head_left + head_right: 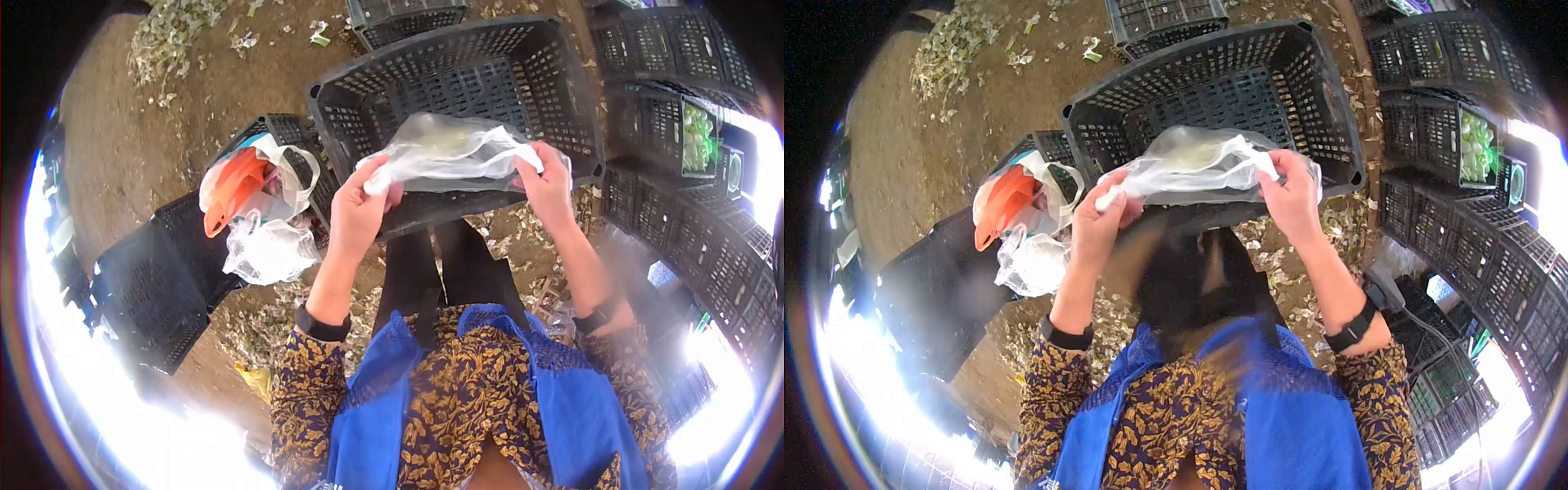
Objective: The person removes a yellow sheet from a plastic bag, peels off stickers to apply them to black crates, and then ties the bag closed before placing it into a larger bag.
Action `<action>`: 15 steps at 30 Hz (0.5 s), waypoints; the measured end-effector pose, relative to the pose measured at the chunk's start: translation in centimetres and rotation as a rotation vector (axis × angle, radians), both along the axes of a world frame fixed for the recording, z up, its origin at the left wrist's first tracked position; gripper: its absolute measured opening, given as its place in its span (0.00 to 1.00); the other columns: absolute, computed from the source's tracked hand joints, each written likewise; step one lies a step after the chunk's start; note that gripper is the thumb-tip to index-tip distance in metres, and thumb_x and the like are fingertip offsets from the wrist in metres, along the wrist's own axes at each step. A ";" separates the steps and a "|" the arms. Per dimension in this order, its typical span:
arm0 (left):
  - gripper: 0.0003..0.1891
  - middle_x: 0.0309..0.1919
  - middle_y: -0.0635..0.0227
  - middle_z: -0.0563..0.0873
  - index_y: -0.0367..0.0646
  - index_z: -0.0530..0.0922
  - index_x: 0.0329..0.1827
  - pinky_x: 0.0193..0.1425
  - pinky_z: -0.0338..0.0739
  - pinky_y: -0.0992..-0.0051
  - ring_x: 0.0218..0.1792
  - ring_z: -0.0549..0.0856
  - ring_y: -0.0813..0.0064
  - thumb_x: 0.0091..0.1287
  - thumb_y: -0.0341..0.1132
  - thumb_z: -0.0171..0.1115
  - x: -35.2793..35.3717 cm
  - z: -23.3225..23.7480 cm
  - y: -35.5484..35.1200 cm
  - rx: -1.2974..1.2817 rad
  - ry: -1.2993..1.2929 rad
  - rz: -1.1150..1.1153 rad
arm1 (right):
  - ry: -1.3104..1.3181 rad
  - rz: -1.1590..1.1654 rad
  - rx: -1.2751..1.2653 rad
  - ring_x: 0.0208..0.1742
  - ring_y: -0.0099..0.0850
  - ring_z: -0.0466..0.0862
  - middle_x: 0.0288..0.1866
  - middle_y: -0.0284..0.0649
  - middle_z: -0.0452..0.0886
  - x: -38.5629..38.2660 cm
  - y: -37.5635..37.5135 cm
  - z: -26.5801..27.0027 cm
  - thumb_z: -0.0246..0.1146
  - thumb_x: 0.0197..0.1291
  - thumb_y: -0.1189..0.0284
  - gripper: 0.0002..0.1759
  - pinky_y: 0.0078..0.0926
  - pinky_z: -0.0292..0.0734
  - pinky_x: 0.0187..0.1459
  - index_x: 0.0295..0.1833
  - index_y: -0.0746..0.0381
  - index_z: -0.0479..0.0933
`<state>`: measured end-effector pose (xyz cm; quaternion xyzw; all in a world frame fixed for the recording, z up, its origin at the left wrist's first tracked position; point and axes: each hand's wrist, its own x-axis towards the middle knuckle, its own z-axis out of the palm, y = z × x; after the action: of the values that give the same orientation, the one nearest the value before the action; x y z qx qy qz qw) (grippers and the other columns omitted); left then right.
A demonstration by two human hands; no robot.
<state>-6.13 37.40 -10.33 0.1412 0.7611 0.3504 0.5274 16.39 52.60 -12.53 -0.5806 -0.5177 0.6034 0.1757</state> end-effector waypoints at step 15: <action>0.14 0.39 0.70 0.80 0.44 0.69 0.48 0.46 0.74 0.74 0.39 0.79 0.78 0.62 0.28 0.61 3.4 -2.1 1.8 0.292 -0.593 0.658 | 0.138 0.489 0.804 0.40 0.42 0.81 0.36 0.45 0.80 -5.3 -3.5 6.5 0.57 0.55 0.81 0.08 0.33 0.76 0.45 0.42 0.67 0.77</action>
<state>-2.70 39.23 -12.42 -0.1412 0.5245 0.6276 0.5578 11.08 49.06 -6.00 -0.2861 -0.8188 0.4161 0.2731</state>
